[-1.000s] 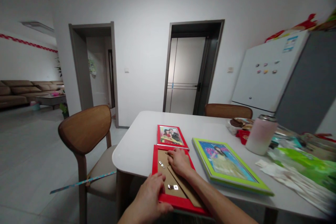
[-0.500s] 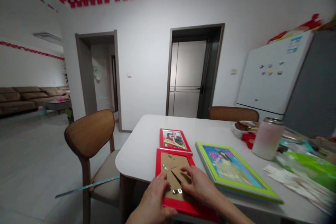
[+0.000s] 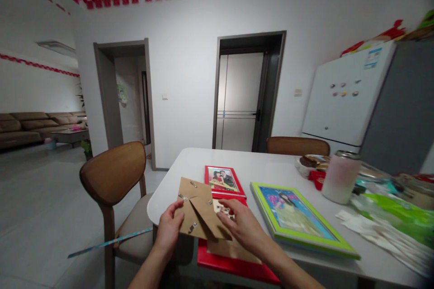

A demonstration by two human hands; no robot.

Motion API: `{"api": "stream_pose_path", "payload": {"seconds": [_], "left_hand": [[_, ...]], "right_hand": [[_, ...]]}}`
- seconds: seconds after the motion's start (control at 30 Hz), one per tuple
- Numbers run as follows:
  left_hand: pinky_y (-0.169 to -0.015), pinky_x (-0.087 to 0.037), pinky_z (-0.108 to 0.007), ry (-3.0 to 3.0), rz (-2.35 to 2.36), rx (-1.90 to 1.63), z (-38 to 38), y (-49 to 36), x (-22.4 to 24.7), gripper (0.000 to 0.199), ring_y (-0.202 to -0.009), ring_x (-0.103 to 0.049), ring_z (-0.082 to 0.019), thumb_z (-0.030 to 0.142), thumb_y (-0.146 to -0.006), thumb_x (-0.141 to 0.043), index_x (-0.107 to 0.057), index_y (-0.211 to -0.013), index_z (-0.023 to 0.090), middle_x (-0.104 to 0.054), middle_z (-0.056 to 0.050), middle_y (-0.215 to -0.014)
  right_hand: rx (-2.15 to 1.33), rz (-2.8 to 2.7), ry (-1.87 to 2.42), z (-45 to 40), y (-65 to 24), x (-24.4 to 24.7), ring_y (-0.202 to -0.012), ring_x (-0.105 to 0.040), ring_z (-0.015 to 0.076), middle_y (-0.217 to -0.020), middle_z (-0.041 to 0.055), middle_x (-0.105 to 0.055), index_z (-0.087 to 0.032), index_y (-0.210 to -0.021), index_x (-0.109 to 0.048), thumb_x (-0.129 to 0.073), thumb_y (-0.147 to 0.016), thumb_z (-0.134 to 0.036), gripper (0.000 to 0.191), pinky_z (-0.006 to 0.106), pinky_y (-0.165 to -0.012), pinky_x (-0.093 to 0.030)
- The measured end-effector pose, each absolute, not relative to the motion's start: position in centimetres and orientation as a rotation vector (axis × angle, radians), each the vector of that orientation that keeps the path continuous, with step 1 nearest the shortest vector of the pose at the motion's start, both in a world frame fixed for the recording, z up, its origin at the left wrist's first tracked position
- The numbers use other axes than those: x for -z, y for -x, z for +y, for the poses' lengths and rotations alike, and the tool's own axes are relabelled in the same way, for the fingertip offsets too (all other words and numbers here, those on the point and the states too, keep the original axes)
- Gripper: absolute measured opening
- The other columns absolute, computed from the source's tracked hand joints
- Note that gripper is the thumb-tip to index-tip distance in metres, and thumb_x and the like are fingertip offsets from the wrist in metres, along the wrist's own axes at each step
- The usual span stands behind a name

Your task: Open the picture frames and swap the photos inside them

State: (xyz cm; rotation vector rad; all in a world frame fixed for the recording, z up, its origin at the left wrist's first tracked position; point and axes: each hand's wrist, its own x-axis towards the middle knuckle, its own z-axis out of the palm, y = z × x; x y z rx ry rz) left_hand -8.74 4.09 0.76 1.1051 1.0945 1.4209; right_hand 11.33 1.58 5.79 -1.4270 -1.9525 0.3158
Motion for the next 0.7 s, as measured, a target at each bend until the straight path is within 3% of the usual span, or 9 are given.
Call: {"api": "stream_pose_path", "payload": {"seconds": [0.13,0.27,0.43,0.6,0.7], "left_hand": [[-0.061,-0.047,-0.024,-1.106,1.216,-1.366,4.5,12.4,-0.4,0.029,-0.065,-0.061,-0.013,0.014,-0.066,-0.051,-0.052,-0.095,0.014,-0.064,-0.003,-0.080],[-0.062,-0.047,-0.025,-1.217,1.331,-1.270,4.7,14.3,0.1,0.031,-0.066,-0.061,-0.014,0.010,-0.064,-0.050,-0.052,-0.095,0.012,-0.065,-0.003,-0.079],[-0.076,-0.042,-0.029,-1.466,1.586,-1.228,4.9,14.8,0.4,0.032,-0.085,-0.058,-0.019,0.013,-0.061,-0.053,-0.053,-0.094,0.014,-0.062,-0.005,-0.089],[-0.093,-0.027,-0.036,-1.707,1.787,-1.241,4.3,14.1,0.8,0.038,-0.108,-0.042,-0.023,0.015,-0.061,-0.055,-0.051,-0.100,0.017,-0.050,-0.008,-0.112],[-0.095,-0.026,-0.036,-1.929,1.880,-1.193,3.9,12.7,0.8,0.037,-0.112,-0.038,-0.022,0.015,-0.064,-0.051,-0.051,-0.101,0.015,-0.047,-0.010,-0.116]], "right_hand": [[-0.230,-1.949,1.697,1.5,-15.0,-3.6,-0.093,-0.053,0.0211,-0.100,0.0121,-0.058,-0.013,-0.104,-0.054,-0.041,-0.073,-0.033,0.039,0.030,-0.081,-0.037],[-0.201,-1.950,1.928,0.6,-17.2,-1.9,-0.090,-0.054,0.0221,-0.099,0.0133,-0.058,-0.013,-0.107,-0.052,-0.043,-0.071,-0.030,0.040,0.030,-0.080,-0.038],[-0.266,-1.954,1.972,0.1,-16.8,-1.7,-0.090,-0.056,0.0245,-0.098,0.0166,-0.060,-0.008,-0.112,-0.046,-0.043,-0.068,-0.023,0.047,0.031,-0.077,-0.039],[-0.325,-1.829,1.888,0.6,-16.9,-1.4,-0.089,-0.056,0.0237,-0.099,0.0170,-0.060,-0.006,-0.112,-0.045,-0.041,-0.062,-0.017,0.051,0.030,-0.077,-0.040],[-0.592,-1.620,1.811,0.3,-17.1,-1.5,-0.071,-0.060,0.0206,-0.080,0.0109,-0.065,-0.007,-0.120,-0.035,-0.039,-0.060,-0.018,0.061,0.028,-0.065,-0.044]]}}
